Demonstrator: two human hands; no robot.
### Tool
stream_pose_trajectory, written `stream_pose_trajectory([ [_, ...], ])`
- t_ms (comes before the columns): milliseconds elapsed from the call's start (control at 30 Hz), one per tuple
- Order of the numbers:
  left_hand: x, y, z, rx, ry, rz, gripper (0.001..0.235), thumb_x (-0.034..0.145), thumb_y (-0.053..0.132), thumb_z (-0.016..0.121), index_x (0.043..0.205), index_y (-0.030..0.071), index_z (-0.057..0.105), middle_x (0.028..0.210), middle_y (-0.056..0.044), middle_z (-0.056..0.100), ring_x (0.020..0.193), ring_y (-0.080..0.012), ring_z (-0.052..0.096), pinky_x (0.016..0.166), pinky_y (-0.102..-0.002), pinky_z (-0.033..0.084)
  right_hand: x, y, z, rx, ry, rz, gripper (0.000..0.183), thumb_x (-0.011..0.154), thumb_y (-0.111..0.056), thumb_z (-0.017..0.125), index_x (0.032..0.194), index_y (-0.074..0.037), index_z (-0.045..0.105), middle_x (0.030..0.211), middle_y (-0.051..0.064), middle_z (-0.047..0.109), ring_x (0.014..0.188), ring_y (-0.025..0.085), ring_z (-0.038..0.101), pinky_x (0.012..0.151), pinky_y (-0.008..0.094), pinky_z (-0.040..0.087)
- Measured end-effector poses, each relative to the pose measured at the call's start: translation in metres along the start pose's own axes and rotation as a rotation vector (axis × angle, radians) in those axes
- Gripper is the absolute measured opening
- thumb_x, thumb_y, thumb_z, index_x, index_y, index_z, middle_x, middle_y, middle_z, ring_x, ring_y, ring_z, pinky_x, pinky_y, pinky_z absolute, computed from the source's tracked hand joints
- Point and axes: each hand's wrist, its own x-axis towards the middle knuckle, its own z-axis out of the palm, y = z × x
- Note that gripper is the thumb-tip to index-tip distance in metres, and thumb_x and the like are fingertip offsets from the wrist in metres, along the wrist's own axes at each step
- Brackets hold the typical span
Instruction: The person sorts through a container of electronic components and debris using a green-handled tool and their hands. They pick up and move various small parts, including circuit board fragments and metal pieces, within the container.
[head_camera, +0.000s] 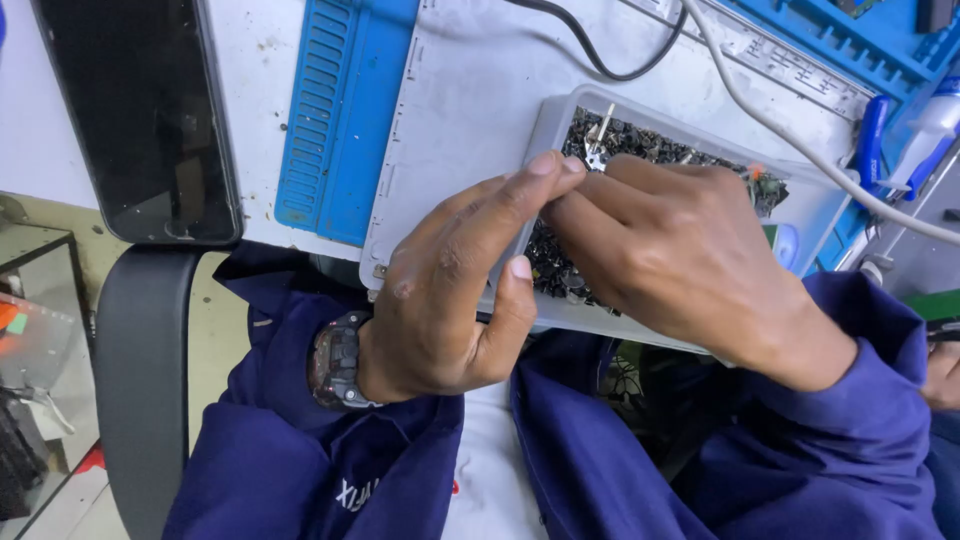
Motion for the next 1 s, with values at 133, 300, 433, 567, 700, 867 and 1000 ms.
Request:
stream_pose_trajectory([
  [133, -0.002, -0.002, -0.001, -0.021, 0.015, 0.018, 0.040, 0.113, 0.000, 0.040, 0.151, -0.008, 0.033, 0.149, -0.030, 0.058, 0.141, -0.0445, 0.069, 0.126, -0.051, 0.064, 0.002, 0.000, 0.008, -0.014, 0.042, -0.004, 0.017, 0.110, -0.008, 0.057, 0.093, -0.008, 0.054, 0.072, 0.003, 0.049, 0.057, 0.021, 0.045, 0.040, 0.036, 0.034],
  [300, -0.005, -0.004, -0.001, -0.035, -0.002, 0.013, 0.046, 0.112, -0.002, 0.045, 0.156, -0.004, 0.030, 0.152, -0.028, 0.057, 0.144, -0.0431, 0.068, 0.129, -0.049, 0.063, 0.003, -0.002, 0.012, 0.018, 0.111, 0.027, 0.022, 0.109, -0.006, 0.062, 0.089, -0.009, 0.053, 0.072, 0.003, 0.053, 0.059, 0.021, 0.050, 0.042, 0.037, 0.033],
  [433, -0.003, -0.002, -0.002, -0.027, 0.003, 0.011, 0.045, 0.112, -0.002, 0.045, 0.154, -0.005, 0.031, 0.151, -0.028, 0.058, 0.142, -0.0438, 0.069, 0.127, -0.049, 0.063, 0.003, 0.000, 0.015, 0.019, 0.117, 0.023, 0.022, 0.108, -0.004, 0.061, 0.088, -0.008, 0.052, 0.072, 0.004, 0.051, 0.061, 0.022, 0.050, 0.044, 0.038, 0.034],
  [567, -0.002, -0.002, -0.002, -0.016, 0.004, 0.012, 0.043, 0.111, -0.002, 0.045, 0.152, -0.007, 0.032, 0.149, -0.029, 0.059, 0.140, -0.0433, 0.070, 0.126, -0.049, 0.063, 0.001, 0.002, 0.014, -0.019, 0.106, 0.019, 0.022, 0.110, -0.010, 0.064, 0.090, -0.009, 0.054, 0.074, 0.004, 0.054, 0.064, 0.023, 0.053, 0.047, 0.039, 0.038],
  [700, -0.002, -0.002, -0.001, -0.012, 0.013, 0.023, 0.042, 0.111, -0.003, 0.044, 0.152, -0.007, 0.033, 0.149, -0.029, 0.059, 0.140, -0.0437, 0.070, 0.125, -0.049, 0.064, 0.004, -0.001, 0.012, 0.006, 0.120, 0.035, 0.028, 0.112, -0.011, 0.062, 0.085, -0.010, 0.052, 0.070, 0.003, 0.050, 0.061, 0.023, 0.051, 0.046, 0.039, 0.035],
  [867, -0.003, -0.003, 0.000, -0.040, 0.003, 0.008, 0.044, 0.110, -0.003, 0.045, 0.153, -0.007, 0.032, 0.151, -0.029, 0.057, 0.142, -0.0439, 0.069, 0.126, -0.050, 0.063, 0.002, 0.001, 0.013, -0.016, 0.088, 0.034, 0.022, 0.111, -0.012, 0.062, 0.090, -0.009, 0.054, 0.073, 0.003, 0.052, 0.063, 0.024, 0.053, 0.047, 0.039, 0.038],
  [1000, -0.002, -0.002, -0.003, -0.037, 0.001, 0.012, 0.044, 0.111, -0.004, 0.045, 0.153, -0.006, 0.032, 0.149, -0.029, 0.059, 0.142, -0.0432, 0.069, 0.127, -0.048, 0.062, 0.001, 0.003, 0.009, 0.040, 0.064, 0.053, 0.013, 0.110, -0.009, 0.056, 0.097, -0.008, 0.056, 0.074, 0.005, 0.054, 0.062, 0.027, 0.052, 0.047, 0.042, 0.035],
])
